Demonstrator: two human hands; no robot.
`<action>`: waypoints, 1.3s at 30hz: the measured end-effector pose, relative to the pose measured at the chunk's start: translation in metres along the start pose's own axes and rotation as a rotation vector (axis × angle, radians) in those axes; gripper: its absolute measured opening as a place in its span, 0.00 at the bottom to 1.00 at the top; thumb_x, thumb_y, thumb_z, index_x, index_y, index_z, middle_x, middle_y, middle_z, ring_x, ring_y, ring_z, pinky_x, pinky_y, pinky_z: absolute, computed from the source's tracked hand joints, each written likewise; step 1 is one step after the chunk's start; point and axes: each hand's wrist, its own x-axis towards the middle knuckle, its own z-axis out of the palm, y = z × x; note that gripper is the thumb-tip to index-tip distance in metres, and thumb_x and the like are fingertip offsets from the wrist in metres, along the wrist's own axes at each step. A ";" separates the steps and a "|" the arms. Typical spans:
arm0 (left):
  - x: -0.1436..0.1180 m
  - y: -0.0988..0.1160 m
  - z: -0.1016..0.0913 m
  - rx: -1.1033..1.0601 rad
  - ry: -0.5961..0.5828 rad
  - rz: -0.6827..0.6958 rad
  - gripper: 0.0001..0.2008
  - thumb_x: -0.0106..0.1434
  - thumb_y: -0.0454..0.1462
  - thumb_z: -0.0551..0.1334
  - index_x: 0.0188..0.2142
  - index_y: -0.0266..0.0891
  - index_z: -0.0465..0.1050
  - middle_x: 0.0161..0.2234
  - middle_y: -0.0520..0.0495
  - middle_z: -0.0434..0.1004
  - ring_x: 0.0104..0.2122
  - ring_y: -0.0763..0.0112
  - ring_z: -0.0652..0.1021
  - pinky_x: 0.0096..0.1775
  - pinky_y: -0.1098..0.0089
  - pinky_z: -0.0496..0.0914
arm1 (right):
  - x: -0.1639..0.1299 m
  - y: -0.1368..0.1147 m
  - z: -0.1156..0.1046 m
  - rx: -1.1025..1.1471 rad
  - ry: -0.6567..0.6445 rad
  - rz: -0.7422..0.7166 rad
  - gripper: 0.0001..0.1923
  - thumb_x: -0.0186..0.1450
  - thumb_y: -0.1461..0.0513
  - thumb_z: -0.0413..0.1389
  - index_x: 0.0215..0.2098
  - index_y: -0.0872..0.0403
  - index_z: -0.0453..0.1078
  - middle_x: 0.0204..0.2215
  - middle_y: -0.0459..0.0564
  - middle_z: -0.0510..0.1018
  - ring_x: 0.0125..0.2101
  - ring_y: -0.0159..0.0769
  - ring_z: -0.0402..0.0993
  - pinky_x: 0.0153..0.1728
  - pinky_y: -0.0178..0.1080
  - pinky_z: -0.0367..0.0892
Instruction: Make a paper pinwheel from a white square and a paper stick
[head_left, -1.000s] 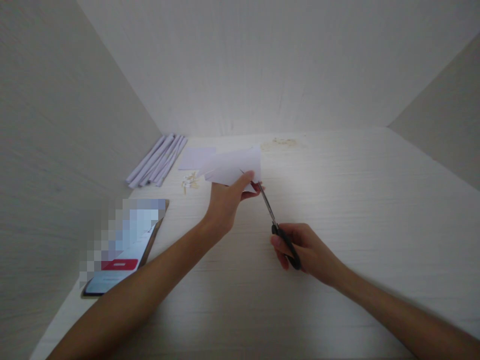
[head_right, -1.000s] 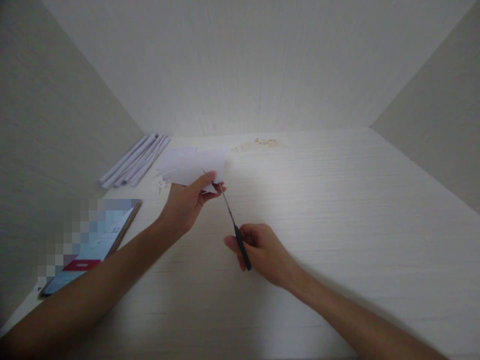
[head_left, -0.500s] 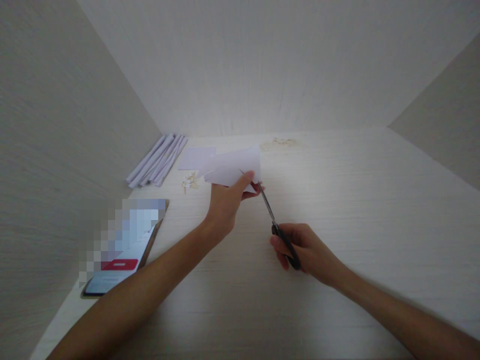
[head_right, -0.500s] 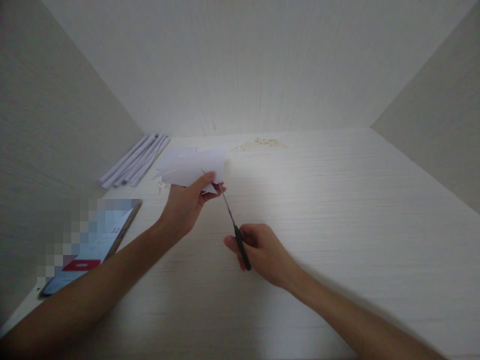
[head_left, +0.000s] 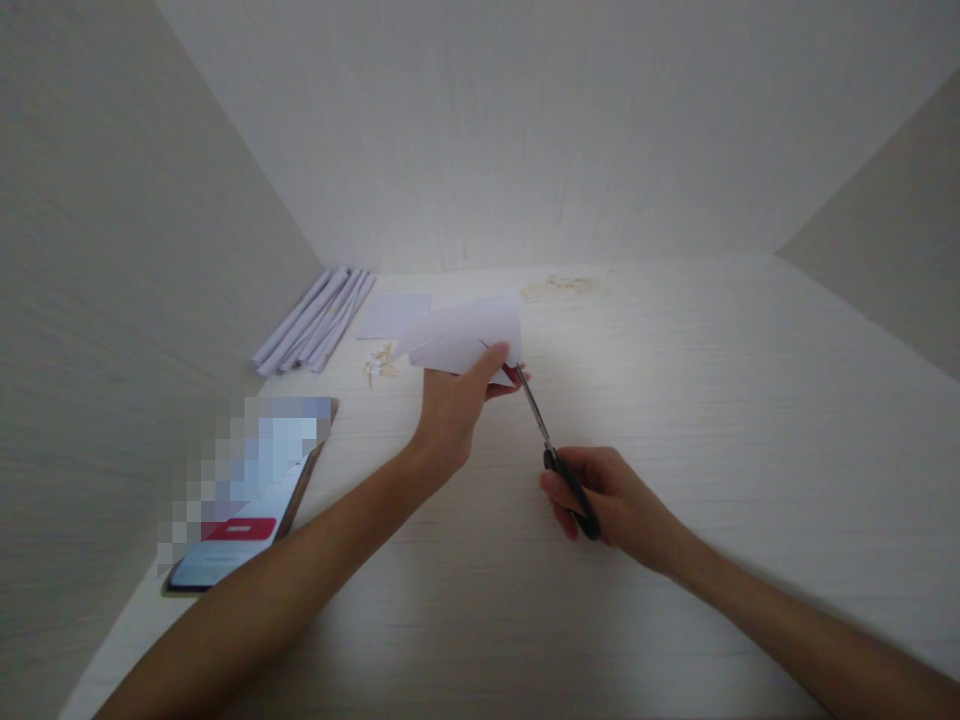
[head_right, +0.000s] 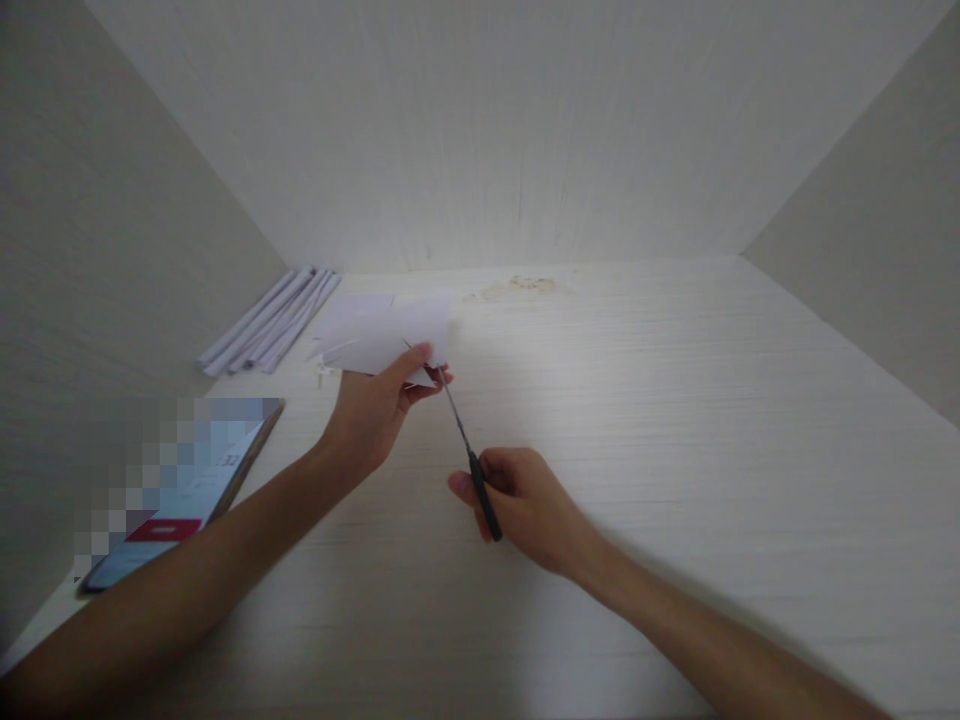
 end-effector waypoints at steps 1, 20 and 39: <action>0.000 0.000 0.000 -0.003 0.001 0.000 0.05 0.49 0.35 0.61 0.23 0.34 0.67 0.19 0.53 0.71 0.21 0.76 0.74 0.28 0.72 0.72 | 0.000 0.000 0.000 -0.004 0.002 0.000 0.19 0.55 0.51 0.53 0.16 0.56 0.58 0.11 0.41 0.63 0.12 0.23 0.54 0.13 0.29 0.49; 0.001 -0.001 0.000 0.020 -0.006 0.011 0.06 0.50 0.36 0.60 0.21 0.35 0.67 0.19 0.54 0.70 0.22 0.76 0.74 0.28 0.72 0.71 | 0.000 0.005 0.001 -0.019 0.012 -0.012 0.19 0.58 0.53 0.51 0.15 0.55 0.57 0.10 0.41 0.62 0.12 0.23 0.53 0.14 0.29 0.48; 0.007 -0.005 -0.004 0.028 0.069 0.010 0.06 0.50 0.37 0.60 0.25 0.35 0.68 0.21 0.53 0.71 0.21 0.77 0.74 0.21 0.79 0.67 | 0.004 0.008 0.001 0.054 0.027 -0.018 0.18 0.56 0.51 0.52 0.18 0.55 0.58 0.12 0.41 0.66 0.09 0.21 0.51 0.09 0.29 0.47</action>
